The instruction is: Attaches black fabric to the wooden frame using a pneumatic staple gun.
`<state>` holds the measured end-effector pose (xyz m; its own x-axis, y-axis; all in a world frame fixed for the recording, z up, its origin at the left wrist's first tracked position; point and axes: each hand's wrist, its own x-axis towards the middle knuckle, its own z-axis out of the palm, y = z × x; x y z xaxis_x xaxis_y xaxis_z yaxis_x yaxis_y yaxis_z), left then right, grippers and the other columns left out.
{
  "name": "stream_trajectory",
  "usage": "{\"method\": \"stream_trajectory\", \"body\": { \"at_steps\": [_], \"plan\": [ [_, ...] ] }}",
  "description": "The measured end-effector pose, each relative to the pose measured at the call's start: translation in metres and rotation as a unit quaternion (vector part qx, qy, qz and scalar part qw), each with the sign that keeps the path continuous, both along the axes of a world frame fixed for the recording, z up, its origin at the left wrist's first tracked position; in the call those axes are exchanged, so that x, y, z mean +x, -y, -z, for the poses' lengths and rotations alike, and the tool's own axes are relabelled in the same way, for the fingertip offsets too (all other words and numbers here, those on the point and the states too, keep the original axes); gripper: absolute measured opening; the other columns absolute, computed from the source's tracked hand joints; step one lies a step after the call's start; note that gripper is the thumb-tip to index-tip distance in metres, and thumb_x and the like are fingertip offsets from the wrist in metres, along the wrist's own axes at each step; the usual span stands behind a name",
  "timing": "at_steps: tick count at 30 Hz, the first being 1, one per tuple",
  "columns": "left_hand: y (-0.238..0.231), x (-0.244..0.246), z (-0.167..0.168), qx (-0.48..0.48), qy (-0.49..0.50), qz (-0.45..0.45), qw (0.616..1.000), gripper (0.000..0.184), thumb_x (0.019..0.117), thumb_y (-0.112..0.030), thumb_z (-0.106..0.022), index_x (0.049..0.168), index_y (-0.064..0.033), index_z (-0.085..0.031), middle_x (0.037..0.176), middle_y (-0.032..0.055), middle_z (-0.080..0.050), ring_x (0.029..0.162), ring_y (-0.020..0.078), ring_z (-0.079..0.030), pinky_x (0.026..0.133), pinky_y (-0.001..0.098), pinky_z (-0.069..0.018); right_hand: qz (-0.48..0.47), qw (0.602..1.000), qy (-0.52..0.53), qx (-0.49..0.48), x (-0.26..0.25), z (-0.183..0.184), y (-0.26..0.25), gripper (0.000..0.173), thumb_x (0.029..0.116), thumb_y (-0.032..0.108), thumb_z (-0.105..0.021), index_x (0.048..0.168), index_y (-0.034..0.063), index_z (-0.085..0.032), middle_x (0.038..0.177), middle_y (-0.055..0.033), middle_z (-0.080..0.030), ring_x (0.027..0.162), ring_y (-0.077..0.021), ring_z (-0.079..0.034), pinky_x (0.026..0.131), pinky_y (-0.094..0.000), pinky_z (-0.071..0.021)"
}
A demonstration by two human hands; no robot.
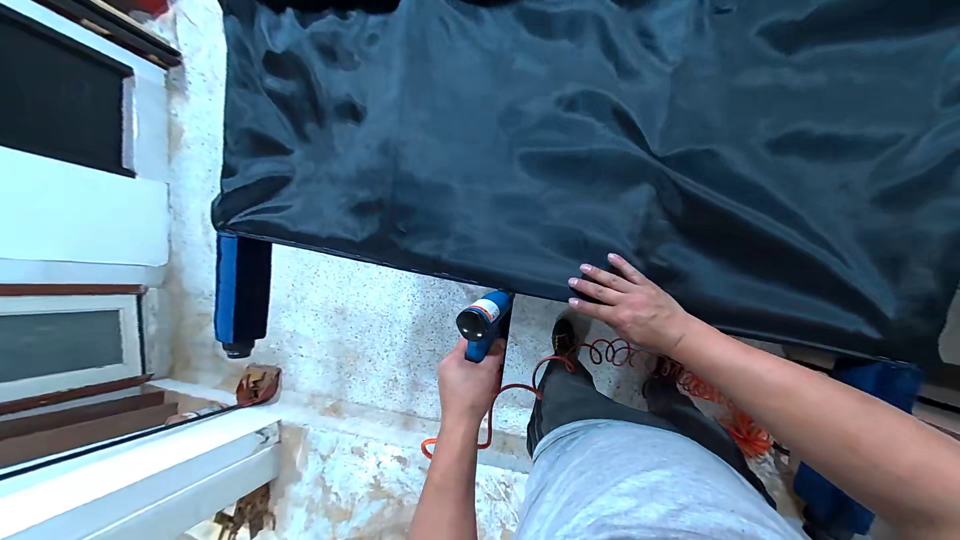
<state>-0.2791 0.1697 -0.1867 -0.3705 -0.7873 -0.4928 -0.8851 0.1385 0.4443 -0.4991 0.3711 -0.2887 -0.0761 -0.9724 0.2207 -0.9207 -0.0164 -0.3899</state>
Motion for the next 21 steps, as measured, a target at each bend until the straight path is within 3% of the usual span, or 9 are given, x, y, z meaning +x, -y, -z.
{"method": "stream_trajectory", "body": {
  "at_steps": [5, 9, 14, 21],
  "plan": [
    [-0.041, -0.002, 0.007, -0.006, -0.042, -0.037, 0.998, 0.027, 0.092, -0.035, -0.077, 0.095, -0.0094, -0.073, 0.065, 0.0065, -0.067, 0.053, 0.0204, -0.064, 0.055, 0.0458, -0.0569, 0.015, 1.0, -0.01, 0.0, -0.012, -0.002, -0.052, 0.047, 0.0983, 0.003, -0.055, 0.141, 0.0216, -0.064, 0.158, -0.0047, -0.049, 0.152, -0.0298, -0.035, 0.126, -0.0597, -0.0199],
    [-0.042, 0.001, 0.004, -0.025, -0.099, -0.08, 0.992, 0.03, 0.0941, -0.033, -0.076, 0.098, -0.0037, -0.071, 0.063, 0.0065, -0.065, 0.051, 0.0189, -0.063, 0.053, 0.0423, -0.0568, 0.017, 1.0, 0.005, -0.003, -0.016, -0.002, -0.073, 0.046, 0.0994, 0.004, -0.055, 0.141, 0.0209, -0.064, 0.159, -0.0049, -0.048, 0.152, -0.03, -0.036, 0.126, -0.0599, -0.0217],
    [-0.018, -0.016, 0.003, -0.044, -0.028, -0.044, 0.998, 0.03, 0.0938, -0.036, -0.075, 0.099, -0.0071, -0.073, 0.07, 0.009, -0.068, 0.057, 0.023, -0.065, 0.059, 0.0503, -0.0564, 0.016, 1.0, 0.008, -0.002, -0.016, -0.002, -0.074, 0.046, 0.0995, 0.004, -0.054, 0.141, 0.021, -0.064, 0.16, -0.0049, -0.047, 0.153, -0.0302, -0.035, 0.126, -0.0605, -0.0216],
    [-0.019, -0.019, -0.004, -0.028, -0.02, -0.063, 0.997, 0.026, 0.0921, -0.034, -0.078, 0.094, -0.0082, -0.073, 0.066, 0.0066, -0.066, 0.054, 0.0192, -0.063, 0.055, 0.0449, -0.0553, 0.02, 1.0, 0.008, 0.008, -0.015, -0.002, -0.074, 0.05, 0.0956, 0.003, -0.059, 0.142, 0.0218, -0.064, 0.16, -0.0048, -0.047, 0.152, -0.0305, -0.035, 0.126, -0.0607, -0.0214]
  ]
}}
